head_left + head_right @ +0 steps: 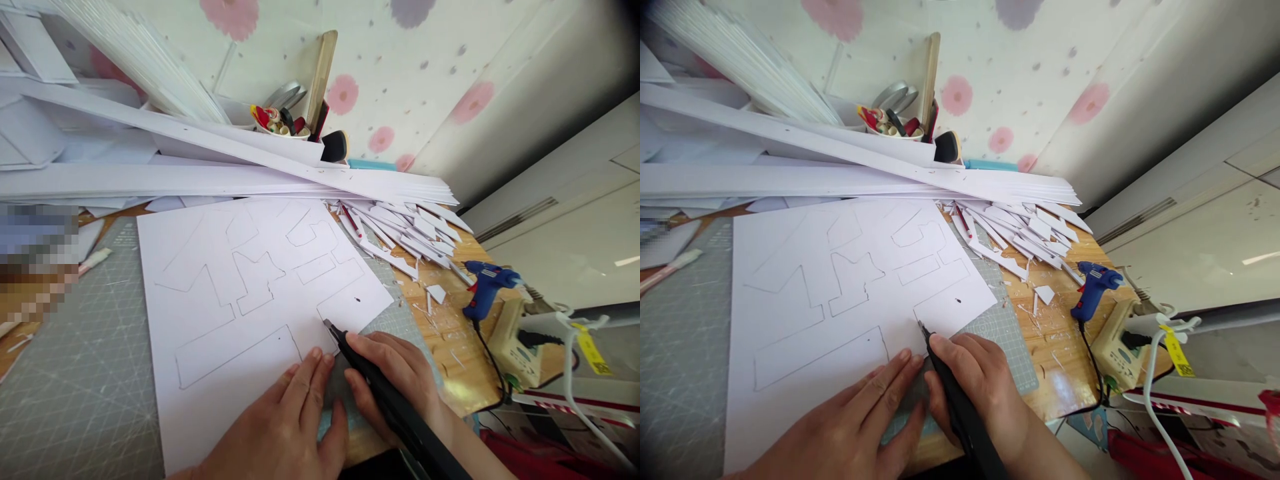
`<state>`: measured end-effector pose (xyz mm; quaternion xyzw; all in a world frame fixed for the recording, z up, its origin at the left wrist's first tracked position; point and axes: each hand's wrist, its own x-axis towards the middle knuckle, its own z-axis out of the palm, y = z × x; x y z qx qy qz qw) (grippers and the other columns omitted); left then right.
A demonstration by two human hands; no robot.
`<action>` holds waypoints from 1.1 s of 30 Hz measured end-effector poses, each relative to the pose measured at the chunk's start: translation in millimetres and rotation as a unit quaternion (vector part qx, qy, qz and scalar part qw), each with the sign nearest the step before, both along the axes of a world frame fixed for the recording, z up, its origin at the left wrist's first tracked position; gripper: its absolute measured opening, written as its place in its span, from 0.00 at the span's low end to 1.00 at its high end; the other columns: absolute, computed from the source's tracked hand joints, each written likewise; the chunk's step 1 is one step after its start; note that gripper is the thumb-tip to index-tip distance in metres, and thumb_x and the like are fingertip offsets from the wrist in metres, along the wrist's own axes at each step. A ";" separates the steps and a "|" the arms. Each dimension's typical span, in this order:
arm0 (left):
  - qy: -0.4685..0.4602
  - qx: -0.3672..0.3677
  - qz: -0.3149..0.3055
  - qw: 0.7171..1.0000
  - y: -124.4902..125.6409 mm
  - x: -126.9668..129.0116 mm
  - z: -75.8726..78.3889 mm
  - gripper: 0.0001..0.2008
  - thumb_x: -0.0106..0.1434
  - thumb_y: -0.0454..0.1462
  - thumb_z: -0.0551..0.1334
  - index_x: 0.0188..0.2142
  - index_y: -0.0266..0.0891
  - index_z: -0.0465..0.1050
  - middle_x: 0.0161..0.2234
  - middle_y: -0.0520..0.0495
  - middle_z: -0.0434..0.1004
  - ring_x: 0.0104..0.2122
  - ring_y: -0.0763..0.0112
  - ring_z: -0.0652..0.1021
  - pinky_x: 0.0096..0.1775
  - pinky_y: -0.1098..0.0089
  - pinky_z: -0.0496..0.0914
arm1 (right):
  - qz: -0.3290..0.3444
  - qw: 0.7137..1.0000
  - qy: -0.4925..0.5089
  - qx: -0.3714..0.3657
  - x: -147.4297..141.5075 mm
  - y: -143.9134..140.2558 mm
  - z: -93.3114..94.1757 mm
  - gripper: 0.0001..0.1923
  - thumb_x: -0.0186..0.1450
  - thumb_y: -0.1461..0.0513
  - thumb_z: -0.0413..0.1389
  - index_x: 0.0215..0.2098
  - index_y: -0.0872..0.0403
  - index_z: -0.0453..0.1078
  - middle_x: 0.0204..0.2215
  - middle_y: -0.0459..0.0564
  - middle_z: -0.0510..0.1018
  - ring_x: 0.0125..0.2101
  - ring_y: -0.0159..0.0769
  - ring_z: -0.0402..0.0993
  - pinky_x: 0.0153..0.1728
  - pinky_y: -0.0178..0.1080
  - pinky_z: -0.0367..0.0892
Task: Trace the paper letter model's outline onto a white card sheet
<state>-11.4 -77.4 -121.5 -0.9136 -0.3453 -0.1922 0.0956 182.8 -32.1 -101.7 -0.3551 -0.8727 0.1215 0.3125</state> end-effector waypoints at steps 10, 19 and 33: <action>0.001 -0.027 -0.006 1.000 -1.0 -1.0 5.5 0.11 0.63 0.35 0.55 0.44 0.35 0.69 0.49 0.35 0.74 0.49 0.56 0.75 0.46 0.64 0.71 | 0.002 1.000 -0.009 0.026 4.0 -9.3 3.0 0.22 0.60 0.70 0.53 0.53 0.57 0.62 0.31 0.52 0.79 0.32 0.37 0.77 0.31 0.36 0.76; -0.004 -0.033 -0.009 0.999 0.2 -0.1 5.0 0.13 0.65 0.36 0.52 0.44 0.36 0.72 0.51 0.36 0.73 0.50 0.57 0.74 0.47 0.63 0.70 | -0.011 0.999 -0.017 0.046 16.7 -23.3 -2.9 0.24 0.59 0.69 0.53 0.54 0.58 0.63 0.34 0.55 0.80 0.35 0.38 0.78 0.35 0.38 0.77; 0.011 -0.028 -0.006 1.000 -3.0 1.5 4.6 0.15 0.67 0.38 0.51 0.46 0.35 0.71 0.51 0.35 0.72 0.52 0.56 0.73 0.50 0.61 0.66 | -0.056 0.993 -0.059 0.081 16.3 -46.1 -0.9 0.19 0.59 0.69 0.52 0.50 0.60 0.65 0.33 0.55 0.81 0.34 0.38 0.79 0.34 0.36 0.77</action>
